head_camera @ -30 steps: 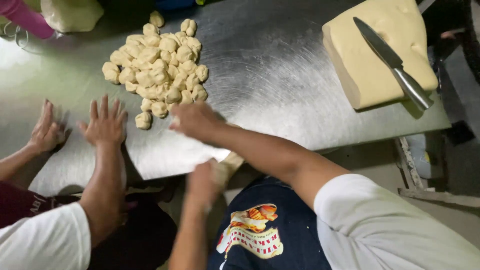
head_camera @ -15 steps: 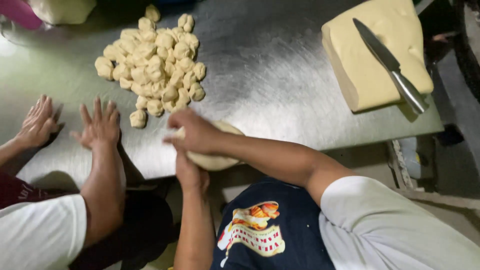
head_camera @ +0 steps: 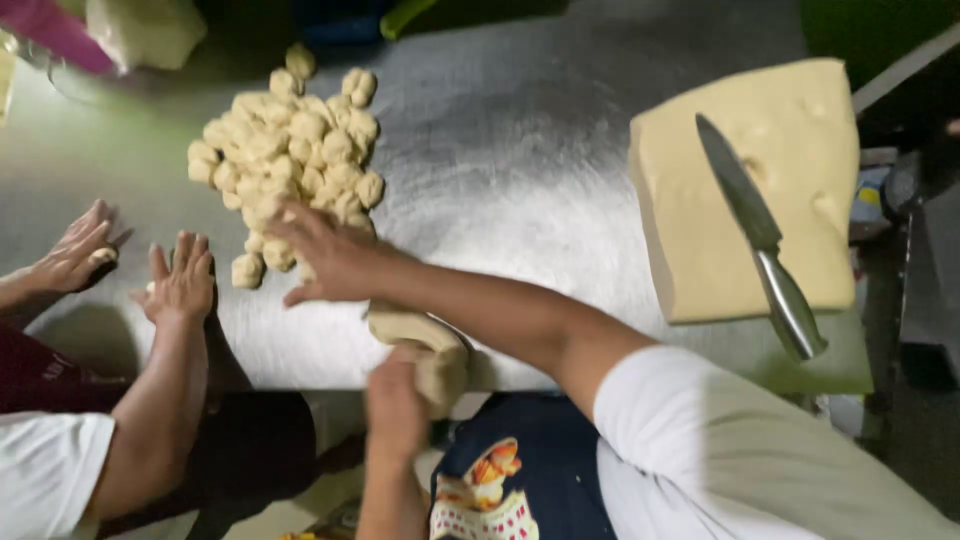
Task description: Cut and roll dough into small balls on a production table
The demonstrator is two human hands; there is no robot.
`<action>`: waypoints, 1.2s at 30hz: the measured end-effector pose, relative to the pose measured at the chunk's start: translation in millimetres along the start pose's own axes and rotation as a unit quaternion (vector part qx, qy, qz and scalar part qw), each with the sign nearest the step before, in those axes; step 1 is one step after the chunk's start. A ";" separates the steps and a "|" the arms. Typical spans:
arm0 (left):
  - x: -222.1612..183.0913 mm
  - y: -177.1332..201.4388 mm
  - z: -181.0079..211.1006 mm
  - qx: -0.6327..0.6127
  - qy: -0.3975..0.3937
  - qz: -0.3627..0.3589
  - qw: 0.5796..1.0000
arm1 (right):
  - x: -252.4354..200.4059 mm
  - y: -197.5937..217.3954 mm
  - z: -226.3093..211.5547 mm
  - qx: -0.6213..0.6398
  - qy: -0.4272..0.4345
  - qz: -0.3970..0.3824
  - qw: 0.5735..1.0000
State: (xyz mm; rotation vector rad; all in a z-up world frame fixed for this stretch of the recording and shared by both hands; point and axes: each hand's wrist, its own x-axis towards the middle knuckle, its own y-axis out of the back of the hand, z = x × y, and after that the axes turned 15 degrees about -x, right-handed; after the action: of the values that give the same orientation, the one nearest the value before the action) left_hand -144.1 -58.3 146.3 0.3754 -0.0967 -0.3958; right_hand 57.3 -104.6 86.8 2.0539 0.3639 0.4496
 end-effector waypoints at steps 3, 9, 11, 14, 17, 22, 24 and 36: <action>3.4 39.3 -31.3 -0.549 0.237 0.321 0.735 | -66.2 43.3 -40.0 0.106 0.117 0.132 0.979; 31.8 58.3 0.2 -0.513 -0.032 0.278 0.812 | -64.6 36.2 -70.6 0.152 0.264 0.396 0.866; 50.7 47.3 23.3 -0.498 0.059 0.418 0.757 | -28.4 -6.9 -61.7 0.105 0.083 0.396 0.908; 24.0 79.5 -10.4 -0.280 -0.032 0.348 0.894 | -37.1 -4.5 -74.2 0.057 0.123 0.388 0.912; 24.2 102.3 -86.5 -0.357 0.026 0.292 0.887 | -51.8 -4.0 -90.5 0.003 0.192 0.349 0.917; 25.3 148.8 -145.7 -0.306 0.068 0.154 0.937 | -14.8 -37.5 -87.5 -0.026 -0.025 0.263 0.964; 20.2 148.7 -144.1 -0.156 0.031 0.093 0.983 | 2.3 -36.5 -77.9 -0.047 -0.099 0.214 0.971; 41.3 152.6 -113.4 -0.540 0.078 0.182 0.818 | -36.0 -14.3 -99.1 -0.079 0.214 0.352 0.908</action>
State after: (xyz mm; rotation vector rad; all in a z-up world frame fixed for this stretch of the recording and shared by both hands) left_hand -32.9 94.2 99.3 -0.7401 0.2208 0.0075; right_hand -20.8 -37.8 114.5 1.8657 -0.1826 1.3350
